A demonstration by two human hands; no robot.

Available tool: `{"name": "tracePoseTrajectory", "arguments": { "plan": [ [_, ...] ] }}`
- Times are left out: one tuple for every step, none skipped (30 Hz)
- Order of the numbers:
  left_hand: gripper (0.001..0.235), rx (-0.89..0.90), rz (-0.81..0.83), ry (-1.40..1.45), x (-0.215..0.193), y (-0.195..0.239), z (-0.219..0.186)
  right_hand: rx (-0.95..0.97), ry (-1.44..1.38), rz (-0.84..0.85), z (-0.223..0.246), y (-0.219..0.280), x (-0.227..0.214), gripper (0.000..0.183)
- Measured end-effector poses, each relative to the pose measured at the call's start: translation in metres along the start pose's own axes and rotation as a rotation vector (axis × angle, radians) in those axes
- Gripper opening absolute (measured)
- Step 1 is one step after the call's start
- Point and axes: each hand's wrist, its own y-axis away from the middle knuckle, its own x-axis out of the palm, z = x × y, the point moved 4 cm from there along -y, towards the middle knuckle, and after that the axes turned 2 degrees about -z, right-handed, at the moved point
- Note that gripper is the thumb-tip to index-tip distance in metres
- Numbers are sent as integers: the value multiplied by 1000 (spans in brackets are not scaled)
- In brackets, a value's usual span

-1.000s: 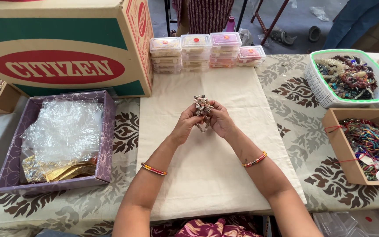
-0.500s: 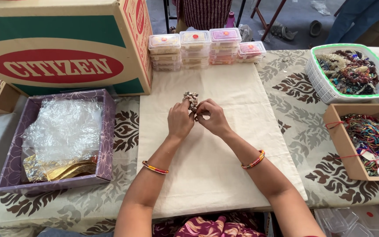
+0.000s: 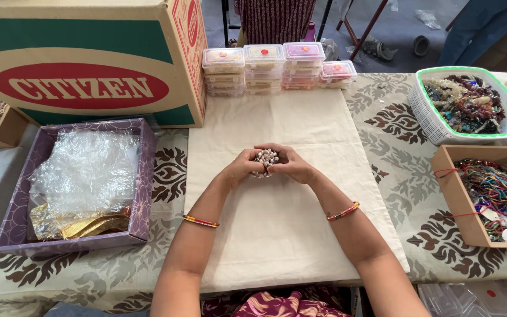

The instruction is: The person sits at a table and packages jewelry items. They pick up a silver necklace, place it into a small plastic bag, and then wrap the bag in a decorative paper pouch before placing it into a small plastic container. They repeat this process with a dark beaded necklace, wrapping it in a similar pouch and placing it into a container.

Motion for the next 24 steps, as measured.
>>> {"name": "tracePoseTrajectory", "arguments": {
  "plan": [
    [32,1,0,1,2,2,-6,1,1,1,-4,-1,-2,72],
    [33,37,-52,0,2,3,-13,8,25,-40,-8,-1,-7,69],
    [33,72,-105,0,2,5,-19,15,47,-80,-13,-1,-11,67],
    [33,72,-105,0,0,2,-15,16,47,-79,-14,-3,-10,67],
    [32,88,-154,-22,-4,-1,-12,0,85,-156,-15,-5,-12,64],
    [31,103,-202,-45,-8,-5,-9,-16,123,-233,-15,-6,-14,60],
    [31,102,-201,-44,-1,-2,-15,-16,123,-234,-14,-5,-14,60],
    [33,88,-253,-109,4,1,-21,-29,127,-246,-11,-5,-14,58],
    [35,73,-304,-173,8,5,-27,-42,130,-259,-9,-5,-14,56],
    [35,72,-304,-173,12,8,-31,-42,130,-259,-7,-3,-15,56],
    [39,87,-239,-166,18,10,-35,-65,96,-207,-4,-1,-14,55],
    [44,102,-173,-158,24,13,-39,-88,63,-155,-1,0,-13,54],
    [44,105,-174,-159,23,13,-37,-90,65,-154,1,0,-14,54],
    [48,142,-252,-356,21,14,-38,-58,32,-113,1,1,-13,55],
    [53,176,-329,-554,19,15,-38,-27,-3,-73,2,2,-12,57],
    [53,178,-328,-555,16,15,-36,-29,-2,-73,5,2,-8,57],
    [57,181,-375,-682,13,16,-36,-35,27,-59,8,2,-4,59],
    [60,184,-421,-810,10,17,-36,-40,56,-45,11,2,0,60],
    [60,185,-421,-812,7,15,-32,-42,56,-45,10,1,1,60],
    [63,220,-419,-824,4,14,-30,-47,103,-61,9,0,2,59],
    [66,255,-419,-835,2,13,-27,-51,151,-76,8,-2,2,58],
    [66,256,-420,-837,-3,8,-21,-53,151,-75,6,-4,0,58],
    [65,322,-400,-782,-6,5,-15,-57,159,-94,2,-3,-3,57],
    [64,388,-379,-727,-9,2,-9,-61,166,-113,-1,-3,-5,56]
  ]
}}
